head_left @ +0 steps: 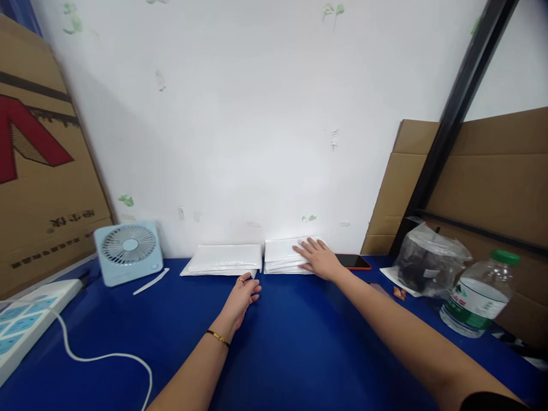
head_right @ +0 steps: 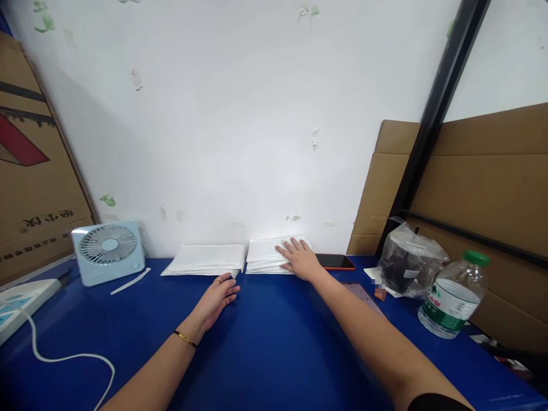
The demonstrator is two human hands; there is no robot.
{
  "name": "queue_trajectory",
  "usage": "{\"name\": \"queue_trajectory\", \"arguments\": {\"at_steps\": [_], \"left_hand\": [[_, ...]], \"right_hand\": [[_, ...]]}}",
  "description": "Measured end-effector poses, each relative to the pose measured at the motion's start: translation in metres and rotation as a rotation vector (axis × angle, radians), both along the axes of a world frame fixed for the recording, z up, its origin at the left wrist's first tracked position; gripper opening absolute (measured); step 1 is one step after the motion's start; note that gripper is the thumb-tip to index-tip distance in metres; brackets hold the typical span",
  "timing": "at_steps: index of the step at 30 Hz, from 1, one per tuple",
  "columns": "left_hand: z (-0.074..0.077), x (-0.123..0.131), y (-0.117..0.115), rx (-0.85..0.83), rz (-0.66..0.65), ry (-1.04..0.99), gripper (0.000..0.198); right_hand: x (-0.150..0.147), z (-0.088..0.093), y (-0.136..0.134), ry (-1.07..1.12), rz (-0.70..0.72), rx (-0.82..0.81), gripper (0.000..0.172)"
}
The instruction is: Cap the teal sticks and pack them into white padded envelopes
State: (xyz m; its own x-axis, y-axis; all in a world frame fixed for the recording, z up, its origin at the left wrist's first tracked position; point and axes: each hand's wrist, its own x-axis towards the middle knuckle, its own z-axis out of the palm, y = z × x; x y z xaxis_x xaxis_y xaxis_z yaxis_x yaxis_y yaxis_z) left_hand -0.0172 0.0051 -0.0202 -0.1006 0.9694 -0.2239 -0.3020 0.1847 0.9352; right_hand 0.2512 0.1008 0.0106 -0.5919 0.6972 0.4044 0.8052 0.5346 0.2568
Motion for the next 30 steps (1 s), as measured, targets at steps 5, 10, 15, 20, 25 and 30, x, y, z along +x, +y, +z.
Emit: {"name": "queue_trajectory", "arguments": {"at_steps": [5, 10, 15, 20, 25, 30], "left_hand": [[-0.004, -0.004, 0.001, 0.035, 0.025, -0.097, 0.045], [-0.007, -0.007, 0.004, 0.034, 0.076, -0.176, 0.045], [-0.008, -0.008, 0.007, 0.03, 0.075, -0.222, 0.045], [-0.007, -0.013, 0.006, -0.003, 0.059, -0.301, 0.044], [-0.004, -0.015, 0.007, 0.02, 0.045, -0.396, 0.03], [0.007, -0.01, 0.003, 0.167, 0.015, -0.624, 0.026]], "right_hand": [[0.002, -0.005, 0.025, 0.067, -0.077, -0.055, 0.052], [-0.013, 0.01, 0.003, 0.142, -0.02, -0.037, 0.072], [-0.088, 0.009, -0.028, 0.111, 0.22, 0.024, 0.068], [-0.158, -0.013, -0.021, 0.099, 0.159, 0.067, 0.045], [-0.162, -0.006, -0.019, 0.108, 0.127, 0.117, 0.021], [-0.135, 0.001, -0.066, 0.194, 0.221, 0.188, 0.019]]}}
